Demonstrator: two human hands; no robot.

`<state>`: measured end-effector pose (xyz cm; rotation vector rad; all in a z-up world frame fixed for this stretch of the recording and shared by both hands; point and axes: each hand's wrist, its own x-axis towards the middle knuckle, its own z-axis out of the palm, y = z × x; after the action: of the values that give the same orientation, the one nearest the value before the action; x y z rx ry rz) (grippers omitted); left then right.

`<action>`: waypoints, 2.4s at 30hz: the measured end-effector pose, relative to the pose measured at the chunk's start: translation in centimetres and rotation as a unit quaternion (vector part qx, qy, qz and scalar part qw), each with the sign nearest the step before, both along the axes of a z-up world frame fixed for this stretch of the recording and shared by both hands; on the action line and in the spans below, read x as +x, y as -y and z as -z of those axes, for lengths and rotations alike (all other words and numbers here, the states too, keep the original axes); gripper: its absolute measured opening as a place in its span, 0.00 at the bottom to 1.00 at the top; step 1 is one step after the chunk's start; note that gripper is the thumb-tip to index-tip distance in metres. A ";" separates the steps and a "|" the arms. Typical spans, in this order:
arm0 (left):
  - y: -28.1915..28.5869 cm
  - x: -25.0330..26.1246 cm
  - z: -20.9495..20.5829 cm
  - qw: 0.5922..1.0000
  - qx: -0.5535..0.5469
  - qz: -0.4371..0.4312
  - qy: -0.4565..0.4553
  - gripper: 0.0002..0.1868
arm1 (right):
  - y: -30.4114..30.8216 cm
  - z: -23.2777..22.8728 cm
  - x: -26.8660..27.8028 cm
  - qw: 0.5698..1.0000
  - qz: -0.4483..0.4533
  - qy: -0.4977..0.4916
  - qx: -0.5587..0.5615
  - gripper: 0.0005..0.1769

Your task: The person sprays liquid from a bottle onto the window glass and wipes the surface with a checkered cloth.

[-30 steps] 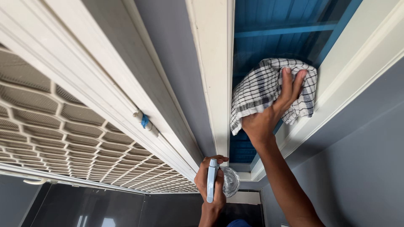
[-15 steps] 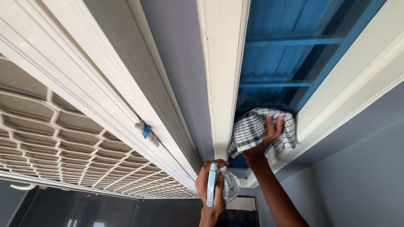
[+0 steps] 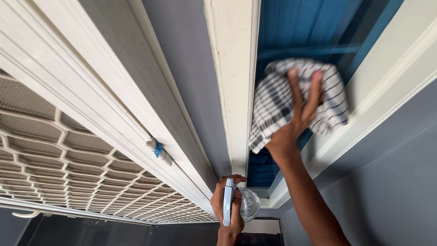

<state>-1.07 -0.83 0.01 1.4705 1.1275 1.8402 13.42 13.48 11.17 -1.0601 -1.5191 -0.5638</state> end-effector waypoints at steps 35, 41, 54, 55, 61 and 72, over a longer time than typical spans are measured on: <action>-0.8 1.3 -1.2 0.999 0.028 0.030 -0.004 0.12 | 0.8 -6.8 1.9 0.998 -0.028 0.013 0.050 0.28; -1.0 1.2 -0.6 0.998 0.049 0.031 -0.004 0.12 | 0.9 -11.6 -0.3 0.996 -0.061 0.055 0.040 0.32; -0.8 1.4 -1.0 0.997 0.072 0.028 0.006 0.12 | 1.8 -12.2 1.5 0.996 -0.065 0.014 0.064 0.25; -0.7 1.3 -1.0 0.997 0.076 0.028 0.006 0.12 | 1.8 -12.3 1.0 0.995 -0.070 0.026 0.069 0.25; -1.0 1.5 -0.8 0.997 0.063 0.030 0.021 0.13 | 3.8 -11.2 0.4 0.991 -0.120 0.049 -0.037 0.11; -0.9 1.3 -0.9 0.997 0.076 0.017 0.017 0.12 | 3.0 -12.2 -0.6 0.987 -0.153 0.050 0.008 0.28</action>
<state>0.19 0.04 0.90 1.5265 0.9593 1.9567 12.78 10.48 23.34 -0.7745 -1.7228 -0.4173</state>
